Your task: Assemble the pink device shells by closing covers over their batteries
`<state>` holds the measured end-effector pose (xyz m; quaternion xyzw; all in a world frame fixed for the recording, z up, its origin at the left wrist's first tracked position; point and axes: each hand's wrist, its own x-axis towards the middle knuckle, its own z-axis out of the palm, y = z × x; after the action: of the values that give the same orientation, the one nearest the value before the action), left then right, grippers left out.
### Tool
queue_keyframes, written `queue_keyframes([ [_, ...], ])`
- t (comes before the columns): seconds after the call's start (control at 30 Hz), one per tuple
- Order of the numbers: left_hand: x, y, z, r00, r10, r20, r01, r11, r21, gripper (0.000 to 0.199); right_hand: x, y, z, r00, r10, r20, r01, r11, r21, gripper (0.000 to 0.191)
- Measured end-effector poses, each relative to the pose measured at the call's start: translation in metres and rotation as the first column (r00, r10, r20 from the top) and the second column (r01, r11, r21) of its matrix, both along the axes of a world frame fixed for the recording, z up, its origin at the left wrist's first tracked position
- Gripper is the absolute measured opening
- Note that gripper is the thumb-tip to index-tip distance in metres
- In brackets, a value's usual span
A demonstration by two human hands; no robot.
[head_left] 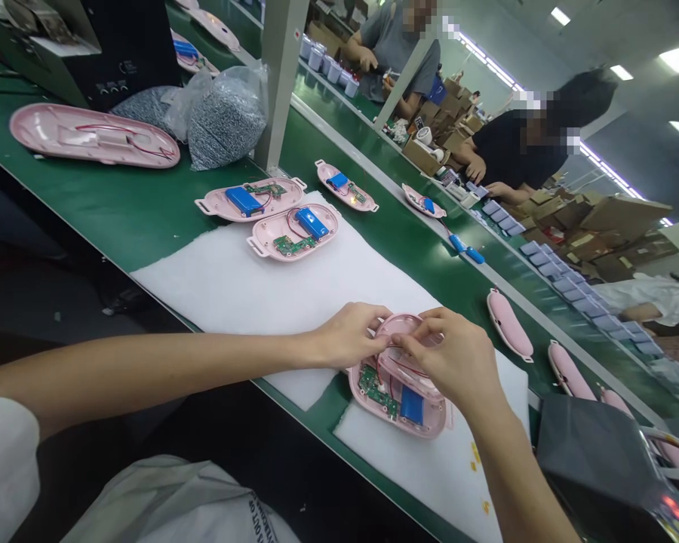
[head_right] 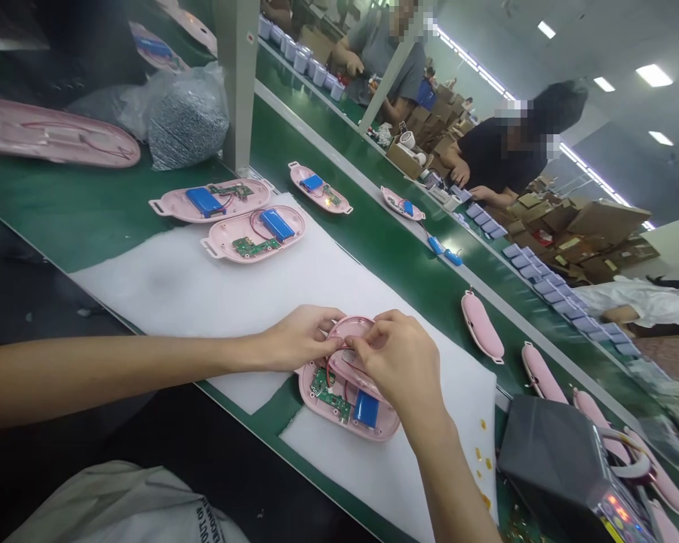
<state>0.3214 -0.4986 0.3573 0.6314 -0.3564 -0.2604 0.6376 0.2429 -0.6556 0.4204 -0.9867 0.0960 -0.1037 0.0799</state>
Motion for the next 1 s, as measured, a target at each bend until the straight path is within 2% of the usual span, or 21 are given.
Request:
queue_keyframes([
  [0.1,-0.002,0.001,-0.001,1.0,0.015,-0.021,-0.014,1.0,0.018,0.016,0.002,-0.009,0.01,0.986,-0.158,-0.061,0.162,0.985,0.057,0.043],
  [0.17,-0.002,0.001,-0.001,0.999,0.037,-0.022,-0.036,0.999,0.024,0.015,0.002,-0.017,0.015,0.978,-0.172,-0.119,0.188,0.971,0.146,0.04],
  [0.27,0.001,0.0,-0.001,0.998,0.056,0.004,-0.056,0.997,0.047,0.015,0.002,-0.024,0.016,0.986,-0.097,-0.138,0.14,0.93,0.34,0.029],
  [0.33,0.004,0.0,0.001,0.998,0.012,0.054,-0.014,0.999,0.048,0.014,0.001,-0.024,0.015,0.995,-0.057,-0.081,0.085,0.908,0.411,0.025],
  [0.43,0.007,0.004,0.005,0.978,-0.051,0.203,0.045,0.998,0.034,0.019,-0.01,-0.017,0.015,1.0,-0.002,0.008,-0.002,0.918,0.396,0.02],
  [0.5,0.006,0.01,0.008,0.945,-0.112,0.307,0.103,0.994,0.047,0.018,-0.028,-0.009,0.015,0.994,0.058,0.096,-0.087,0.941,0.328,0.015],
  [0.57,0.006,0.019,0.012,0.879,-0.249,0.407,0.226,0.968,0.107,0.011,-0.051,0.001,0.01,0.971,0.135,0.195,-0.174,0.964,0.2,0.008],
  [0.63,0.006,0.025,0.018,0.745,-0.433,0.507,0.393,0.9,0.191,0.029,-0.071,0.012,0.0,0.95,0.224,0.22,-0.24,0.969,0.053,0.02],
  [0.7,0.011,0.026,0.028,0.609,-0.563,0.559,0.471,0.823,0.316,0.045,-0.081,0.02,-0.014,0.958,0.259,0.124,-0.257,0.966,-0.031,0.046],
  [0.77,0.025,0.021,0.041,0.542,-0.658,0.523,0.481,0.753,0.449,0.053,-0.081,0.022,-0.029,0.974,0.223,-0.031,-0.224,0.974,-0.034,0.082],
  [0.8,0.037,0.015,0.049,0.53,-0.686,0.498,0.473,0.727,0.498,0.058,-0.078,0.022,-0.036,0.976,0.19,-0.102,-0.192,0.981,-0.009,0.095],
  [0.87,0.073,-0.001,0.066,0.536,-0.686,0.492,0.416,0.722,0.553,0.064,-0.073,0.018,-0.047,0.971,0.158,-0.177,-0.15,0.987,0.059,0.1],
  [0.93,0.124,-0.021,0.081,0.6,-0.578,0.554,0.212,0.782,0.586,0.062,-0.073,0.01,-0.055,0.978,0.148,-0.148,-0.135,0.986,0.099,0.092],
  [1.0,0.182,-0.041,0.09,0.66,-0.423,0.621,-0.083,0.78,0.62,0.054,-0.073,-0.005,-0.059,0.996,0.075,-0.038,-0.072,0.995,0.075,0.086],
])
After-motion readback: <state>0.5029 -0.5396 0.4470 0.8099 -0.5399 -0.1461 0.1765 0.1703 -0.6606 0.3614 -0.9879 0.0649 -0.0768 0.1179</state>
